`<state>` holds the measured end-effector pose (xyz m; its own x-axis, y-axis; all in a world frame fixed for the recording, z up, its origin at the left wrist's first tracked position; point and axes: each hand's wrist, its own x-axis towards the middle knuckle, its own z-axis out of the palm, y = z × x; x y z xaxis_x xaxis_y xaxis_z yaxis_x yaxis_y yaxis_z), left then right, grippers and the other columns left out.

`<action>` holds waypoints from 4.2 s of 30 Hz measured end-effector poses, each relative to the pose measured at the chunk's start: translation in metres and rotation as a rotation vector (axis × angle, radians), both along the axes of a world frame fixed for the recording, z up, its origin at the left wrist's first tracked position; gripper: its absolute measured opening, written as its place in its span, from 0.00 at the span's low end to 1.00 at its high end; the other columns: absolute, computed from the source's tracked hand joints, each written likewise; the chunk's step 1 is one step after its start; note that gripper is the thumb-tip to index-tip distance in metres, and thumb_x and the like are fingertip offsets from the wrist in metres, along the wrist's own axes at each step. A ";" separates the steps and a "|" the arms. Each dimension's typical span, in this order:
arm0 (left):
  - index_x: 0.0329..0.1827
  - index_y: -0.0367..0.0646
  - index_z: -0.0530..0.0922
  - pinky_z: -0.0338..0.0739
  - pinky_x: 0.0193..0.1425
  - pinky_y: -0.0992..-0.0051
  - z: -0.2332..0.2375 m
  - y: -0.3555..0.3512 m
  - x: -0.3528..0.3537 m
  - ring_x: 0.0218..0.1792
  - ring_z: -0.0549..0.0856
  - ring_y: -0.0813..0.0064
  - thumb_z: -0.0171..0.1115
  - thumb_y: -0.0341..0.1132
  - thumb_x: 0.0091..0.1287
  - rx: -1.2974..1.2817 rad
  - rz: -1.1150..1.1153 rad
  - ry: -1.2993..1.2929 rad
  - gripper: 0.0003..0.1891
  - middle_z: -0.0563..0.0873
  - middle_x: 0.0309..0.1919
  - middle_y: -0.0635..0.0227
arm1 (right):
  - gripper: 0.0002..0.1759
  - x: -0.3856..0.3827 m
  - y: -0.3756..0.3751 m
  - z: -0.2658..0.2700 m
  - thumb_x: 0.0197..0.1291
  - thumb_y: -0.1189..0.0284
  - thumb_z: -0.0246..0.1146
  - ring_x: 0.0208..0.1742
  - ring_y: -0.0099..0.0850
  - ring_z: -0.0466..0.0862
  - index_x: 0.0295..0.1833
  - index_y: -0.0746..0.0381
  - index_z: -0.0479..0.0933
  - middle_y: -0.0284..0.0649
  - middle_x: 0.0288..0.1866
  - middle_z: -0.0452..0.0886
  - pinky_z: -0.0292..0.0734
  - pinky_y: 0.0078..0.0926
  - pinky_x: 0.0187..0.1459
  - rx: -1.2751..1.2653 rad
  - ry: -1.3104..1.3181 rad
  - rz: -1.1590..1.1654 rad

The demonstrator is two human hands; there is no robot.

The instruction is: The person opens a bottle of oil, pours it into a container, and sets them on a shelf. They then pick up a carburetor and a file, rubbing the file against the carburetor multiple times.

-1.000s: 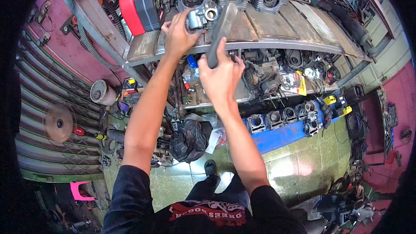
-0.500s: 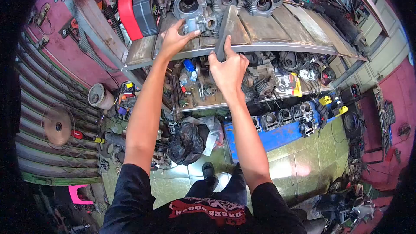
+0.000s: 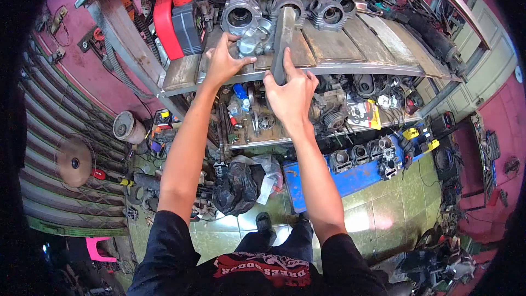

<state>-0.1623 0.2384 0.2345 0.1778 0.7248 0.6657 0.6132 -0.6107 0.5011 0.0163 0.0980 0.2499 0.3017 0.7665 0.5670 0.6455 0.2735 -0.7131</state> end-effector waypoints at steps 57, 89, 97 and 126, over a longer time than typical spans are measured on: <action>0.59 0.40 0.87 0.62 0.68 0.54 -0.021 -0.018 0.016 0.64 0.83 0.67 0.79 0.48 0.47 0.361 0.195 0.069 0.35 0.90 0.55 0.54 | 0.36 -0.060 0.004 0.005 0.58 0.62 0.69 0.36 0.45 0.89 0.70 0.71 0.76 0.52 0.28 0.87 0.63 0.51 0.68 0.070 -0.400 -0.241; 0.60 0.40 0.87 0.62 0.68 0.53 -0.021 -0.015 0.015 0.62 0.84 0.68 0.79 0.47 0.46 0.366 0.148 0.062 0.36 0.92 0.47 0.59 | 0.34 -0.040 -0.030 0.040 0.56 0.60 0.66 0.41 0.52 0.90 0.67 0.66 0.80 0.55 0.28 0.87 0.63 0.57 0.73 -0.076 -0.496 -0.038; 0.60 0.40 0.87 0.60 0.70 0.53 -0.022 -0.015 0.016 0.65 0.83 0.68 0.76 0.45 0.49 0.313 0.184 0.063 0.33 0.90 0.54 0.57 | 0.34 -0.047 -0.011 0.039 0.57 0.64 0.67 0.35 0.54 0.90 0.65 0.75 0.78 0.54 0.25 0.86 0.55 0.72 0.73 0.022 -0.554 -0.058; 0.63 0.39 0.85 0.60 0.72 0.54 -0.020 -0.015 0.016 0.65 0.83 0.66 0.80 0.60 0.48 0.264 0.175 0.060 0.43 0.87 0.62 0.52 | 0.38 -0.007 -0.003 -0.022 0.58 0.60 0.68 0.42 0.49 0.89 0.70 0.72 0.75 0.55 0.31 0.88 0.68 0.47 0.68 0.169 -0.258 -0.073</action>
